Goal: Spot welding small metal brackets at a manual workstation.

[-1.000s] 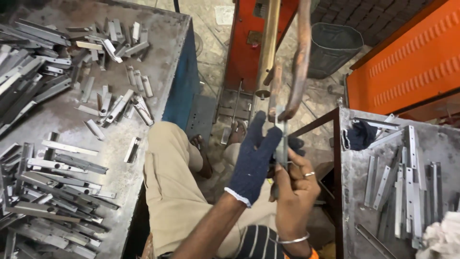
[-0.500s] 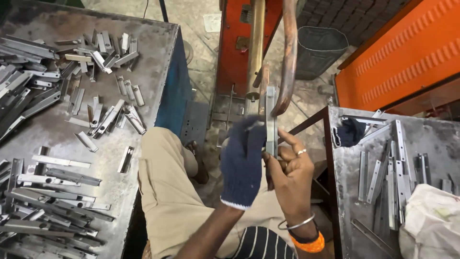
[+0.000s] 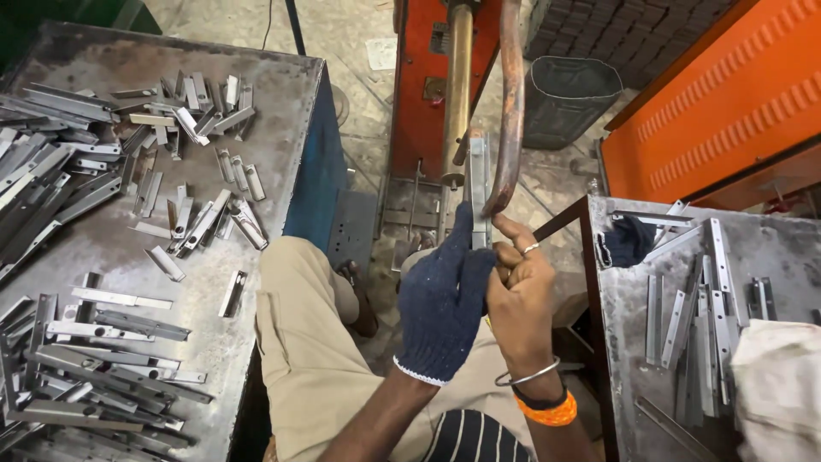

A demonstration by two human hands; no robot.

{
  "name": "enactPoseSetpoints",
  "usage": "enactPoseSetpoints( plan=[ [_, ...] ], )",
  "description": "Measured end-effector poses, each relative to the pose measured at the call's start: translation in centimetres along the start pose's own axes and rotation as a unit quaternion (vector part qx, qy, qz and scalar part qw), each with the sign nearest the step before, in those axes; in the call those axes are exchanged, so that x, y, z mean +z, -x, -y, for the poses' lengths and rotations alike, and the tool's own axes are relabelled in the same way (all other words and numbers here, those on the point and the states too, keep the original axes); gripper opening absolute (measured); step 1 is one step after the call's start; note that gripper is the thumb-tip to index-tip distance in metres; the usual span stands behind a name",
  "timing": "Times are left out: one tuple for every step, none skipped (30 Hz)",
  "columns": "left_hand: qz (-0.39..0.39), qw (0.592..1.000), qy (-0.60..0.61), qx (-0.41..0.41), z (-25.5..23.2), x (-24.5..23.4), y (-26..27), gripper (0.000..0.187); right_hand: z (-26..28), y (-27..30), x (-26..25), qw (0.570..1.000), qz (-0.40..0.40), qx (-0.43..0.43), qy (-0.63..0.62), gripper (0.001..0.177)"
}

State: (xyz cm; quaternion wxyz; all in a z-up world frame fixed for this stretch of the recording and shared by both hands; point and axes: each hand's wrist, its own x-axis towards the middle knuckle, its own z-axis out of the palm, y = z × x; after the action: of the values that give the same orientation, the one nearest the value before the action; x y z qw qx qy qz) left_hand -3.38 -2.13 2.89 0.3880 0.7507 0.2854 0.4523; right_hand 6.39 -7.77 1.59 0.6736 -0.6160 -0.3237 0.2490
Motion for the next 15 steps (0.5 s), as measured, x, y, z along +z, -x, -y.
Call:
enactPoseSetpoints(
  plan=[
    [-0.001, 1.0, 0.0, -0.001, -0.1, 0.2, 0.2, 0.053, -0.1, 0.0, -0.1, 1.0, 0.001, 0.001, 0.0, 0.057],
    [-0.02, 1.0, 0.009, -0.002, -0.1, 0.4, 0.5, 0.053, -0.2, 0.0, -0.2, 1.0, 0.003, 0.011, -0.009, 0.053],
    [-0.041, 0.999, 0.017, -0.002, -0.1, 0.6, 0.7, 0.052, -0.3, 0.0, -0.2, 1.0, 0.006, 0.021, -0.018, 0.048],
    [-0.043, 0.999, 0.016, -0.002, 0.2, 0.6, 0.7, 0.052, -0.6, 0.1, -0.3, 1.0, 0.009, 0.021, -0.019, 0.048],
    [-0.048, 0.999, 0.014, -0.002, 0.5, 0.6, 0.9, 0.049, -0.9, 0.3, -0.4, 1.0, 0.0, -0.004, -0.007, 0.05],
    [-0.054, 0.998, 0.012, -0.001, 0.7, 0.7, 1.0, 0.046, -1.3, 0.4, -0.5, 1.0, -0.008, -0.029, 0.004, 0.052],
    [-0.055, 0.998, 0.011, -0.003, 0.9, 0.6, 0.9, 0.046, -0.9, 0.4, -0.3, 1.0, -0.006, -0.027, 0.004, 0.052],
    [-0.048, 0.999, 0.002, 0.008, 1.1, 0.5, 0.9, 0.043, -0.5, 0.3, -0.1, 1.0, -0.007, -0.021, 0.016, 0.051],
    [-0.04, 0.999, -0.006, 0.016, 1.2, 0.5, 1.0, 0.041, -0.2, 0.4, 0.0, 0.999, -0.008, -0.012, 0.028, 0.051],
    [-0.041, 0.999, -0.007, 0.012, 1.0, 0.4, 1.1, 0.041, -0.3, 0.5, 0.0, 1.0, -0.006, -0.009, 0.029, 0.051],
    [-0.046, 0.999, 0.003, 0.011, 0.9, 0.4, 1.0, 0.04, -0.4, 0.3, 0.0, 0.999, -0.009, -0.022, 0.044, 0.05],
    [-0.05, 0.999, 0.013, 0.01, 0.7, 0.4, 0.9, 0.04, -0.5, 0.1, -0.1, 0.998, -0.011, -0.036, 0.058, 0.048],
    [-0.052, 0.999, 0.012, 0.009, 0.6, 0.4, 0.7, 0.04, -0.4, -0.1, 0.0, 0.998, -0.009, -0.036, 0.058, 0.048],
    [-0.045, 0.999, 0.027, -0.012, 0.5, 0.4, 0.5, 0.04, -0.3, -0.2, 0.1, 0.999, -0.006, -0.018, 0.029, 0.046],
    [-0.037, 0.998, 0.043, -0.035, 0.3, 0.4, 0.5, 0.041, -0.2, -0.2, 0.1, 1.0, -0.003, 0.002, 0.001, 0.045]
  ],
)
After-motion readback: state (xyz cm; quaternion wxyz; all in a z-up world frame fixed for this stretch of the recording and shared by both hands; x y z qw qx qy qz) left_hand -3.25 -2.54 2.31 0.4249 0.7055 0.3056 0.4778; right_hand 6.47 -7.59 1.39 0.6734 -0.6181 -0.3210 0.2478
